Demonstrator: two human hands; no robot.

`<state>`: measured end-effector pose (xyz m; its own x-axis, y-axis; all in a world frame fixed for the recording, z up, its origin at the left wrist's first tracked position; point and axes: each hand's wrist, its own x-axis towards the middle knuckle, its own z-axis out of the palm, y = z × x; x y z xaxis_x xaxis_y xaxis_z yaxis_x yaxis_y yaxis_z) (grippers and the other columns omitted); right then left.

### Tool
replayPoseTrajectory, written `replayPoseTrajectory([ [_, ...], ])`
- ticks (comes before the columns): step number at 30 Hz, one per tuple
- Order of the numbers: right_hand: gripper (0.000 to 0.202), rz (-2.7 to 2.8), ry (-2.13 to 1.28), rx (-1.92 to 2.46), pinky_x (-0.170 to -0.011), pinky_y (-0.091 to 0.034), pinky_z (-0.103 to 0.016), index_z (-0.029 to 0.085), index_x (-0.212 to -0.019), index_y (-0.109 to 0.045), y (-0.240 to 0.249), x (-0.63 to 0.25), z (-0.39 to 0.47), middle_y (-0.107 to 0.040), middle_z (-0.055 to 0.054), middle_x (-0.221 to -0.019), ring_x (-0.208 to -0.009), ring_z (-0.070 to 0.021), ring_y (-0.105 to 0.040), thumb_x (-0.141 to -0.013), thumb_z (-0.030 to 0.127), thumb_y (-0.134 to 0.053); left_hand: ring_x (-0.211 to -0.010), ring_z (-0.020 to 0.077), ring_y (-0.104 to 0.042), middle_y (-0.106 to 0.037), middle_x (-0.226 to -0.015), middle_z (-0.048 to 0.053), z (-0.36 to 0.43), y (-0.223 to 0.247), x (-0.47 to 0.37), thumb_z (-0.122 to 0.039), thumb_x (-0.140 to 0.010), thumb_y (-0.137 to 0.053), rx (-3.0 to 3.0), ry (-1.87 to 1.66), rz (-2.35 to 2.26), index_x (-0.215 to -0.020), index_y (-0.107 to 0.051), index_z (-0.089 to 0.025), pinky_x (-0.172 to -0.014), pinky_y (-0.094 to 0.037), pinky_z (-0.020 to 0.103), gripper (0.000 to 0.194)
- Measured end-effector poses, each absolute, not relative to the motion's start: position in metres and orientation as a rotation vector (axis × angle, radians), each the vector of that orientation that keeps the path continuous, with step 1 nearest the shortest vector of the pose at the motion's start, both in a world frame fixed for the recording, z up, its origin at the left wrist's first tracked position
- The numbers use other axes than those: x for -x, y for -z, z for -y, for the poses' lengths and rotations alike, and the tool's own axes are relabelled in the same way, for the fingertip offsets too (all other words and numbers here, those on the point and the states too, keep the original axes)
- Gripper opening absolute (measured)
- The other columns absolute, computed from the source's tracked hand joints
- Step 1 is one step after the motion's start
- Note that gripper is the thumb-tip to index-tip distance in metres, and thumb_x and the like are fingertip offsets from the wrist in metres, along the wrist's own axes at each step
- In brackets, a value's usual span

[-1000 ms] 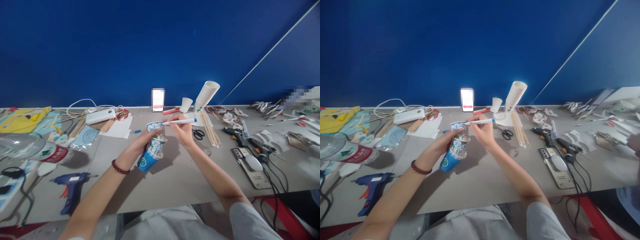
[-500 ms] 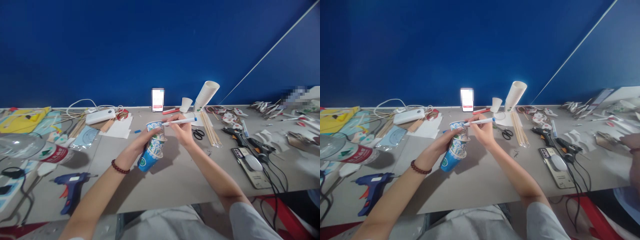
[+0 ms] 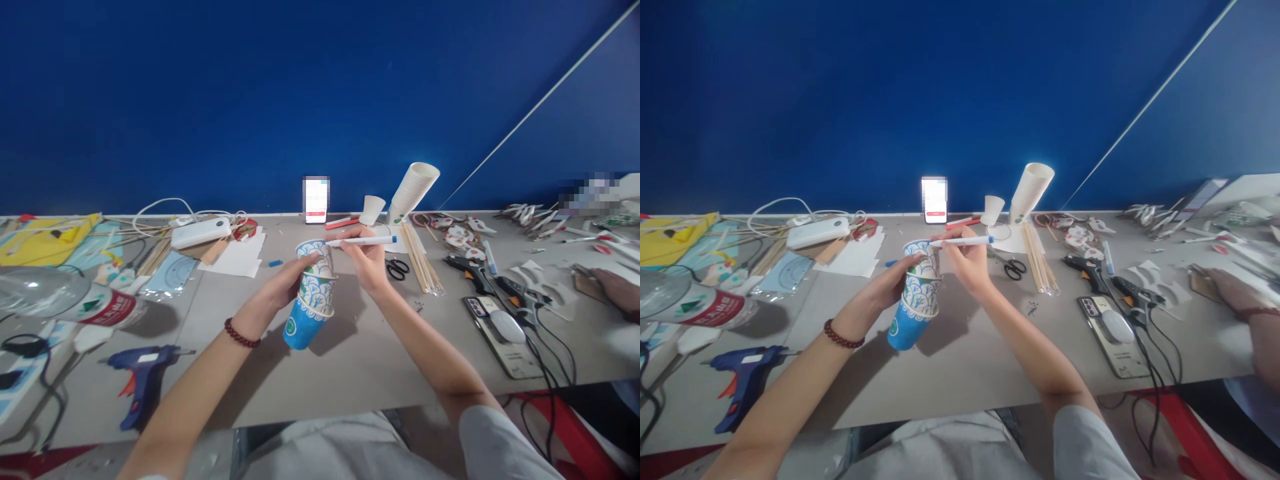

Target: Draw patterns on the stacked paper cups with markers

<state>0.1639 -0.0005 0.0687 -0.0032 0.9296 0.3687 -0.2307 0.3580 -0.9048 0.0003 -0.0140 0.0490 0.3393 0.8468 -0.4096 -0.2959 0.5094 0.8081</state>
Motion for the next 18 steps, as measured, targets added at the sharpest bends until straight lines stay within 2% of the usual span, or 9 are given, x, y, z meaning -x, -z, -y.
replayPoseTrajectory([
  [8,0.006,1.23,-1.04,0.777,-0.078,-0.055,-0.039,0.022,-0.076,-0.06,-0.0687,-0.1635,0.0001,-0.074,-0.004,-0.081,-0.084,-0.022,-0.071,-0.077,0.025,-0.066,-0.075,0.019,-0.064,-0.073,-0.084,0.007,0.0118,-0.0486,-0.0001,-0.042,-0.075,-0.073,-0.658,-0.875,-0.92,-0.095,-0.07,-0.015,-0.073,-0.051,0.031,0.034],
  [13,0.006,1.246,-1.047,0.812,-0.08,-0.055,-0.04,0.023,-0.076,-0.06,-0.069,-0.163,0.0009,-0.073,-0.004,-0.081,-0.088,-0.0229,-0.071,-0.077,0.025,-0.065,-0.078,0.0218,-0.067,-0.074,-0.086,0.007,0.0126,-0.0512,-0.0001,-0.037,-0.078,-0.067,-0.617,-0.866,-0.837,-0.096,-0.071,-0.015,-0.077,-0.052,0.034,0.029],
  [18,0.007,1.258,-1.06,0.814,-0.079,-0.055,-0.039,0.022,-0.077,-0.059,-0.071,-0.1625,0.0036,-0.073,-0.004,-0.081,-0.087,-0.0228,-0.072,-0.077,0.026,-0.065,-0.086,0.0254,-0.07,-0.075,-0.089,0.011,0.0178,-0.0574,-0.004,-0.041,-0.081,-0.066,-0.634,-0.872,-0.818,-0.1,-0.071,-0.015,-0.079,-0.054,0.035,0.034],
])
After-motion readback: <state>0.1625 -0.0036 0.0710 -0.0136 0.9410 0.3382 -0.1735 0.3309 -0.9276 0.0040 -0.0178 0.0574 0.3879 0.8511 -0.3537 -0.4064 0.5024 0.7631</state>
